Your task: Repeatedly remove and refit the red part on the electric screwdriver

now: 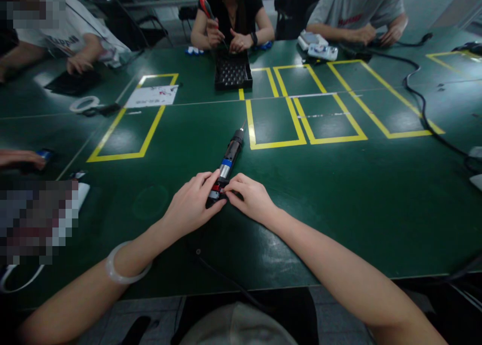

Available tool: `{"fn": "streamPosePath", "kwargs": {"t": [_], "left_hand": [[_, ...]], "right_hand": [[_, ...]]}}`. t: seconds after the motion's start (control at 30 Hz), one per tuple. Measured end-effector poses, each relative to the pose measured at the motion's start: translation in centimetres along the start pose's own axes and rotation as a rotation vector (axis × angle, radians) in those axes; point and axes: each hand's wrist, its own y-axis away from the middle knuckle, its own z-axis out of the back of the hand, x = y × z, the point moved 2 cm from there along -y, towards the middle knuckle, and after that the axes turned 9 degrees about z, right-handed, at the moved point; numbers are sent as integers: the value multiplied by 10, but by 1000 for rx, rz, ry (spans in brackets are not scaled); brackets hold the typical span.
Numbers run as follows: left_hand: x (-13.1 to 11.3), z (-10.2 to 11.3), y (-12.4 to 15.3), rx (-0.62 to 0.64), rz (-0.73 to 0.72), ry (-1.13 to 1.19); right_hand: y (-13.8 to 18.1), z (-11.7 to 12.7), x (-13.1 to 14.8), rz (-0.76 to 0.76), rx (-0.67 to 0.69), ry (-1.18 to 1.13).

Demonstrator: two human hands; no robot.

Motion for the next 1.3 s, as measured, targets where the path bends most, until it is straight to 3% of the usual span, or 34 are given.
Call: {"fn": "streamPosePath", "kwargs": {"t": [0.43, 0.63, 0.8, 1.13, 1.3], "left_hand": [[0, 7, -14, 7, 37, -160], [19, 13, -15, 7, 73, -232], [66, 19, -22, 26, 212, -280], [196, 40, -28, 39, 537, -227], [229, 42, -24, 10, 663, -273]], "right_hand": [[0, 5, 0, -24, 13, -87], [-1, 8, -3, -33, 7, -90], [-1, 8, -2, -25, 28, -106], [0, 5, -3, -36, 65, -106], [1, 4, -2, -32, 73, -98]]}}
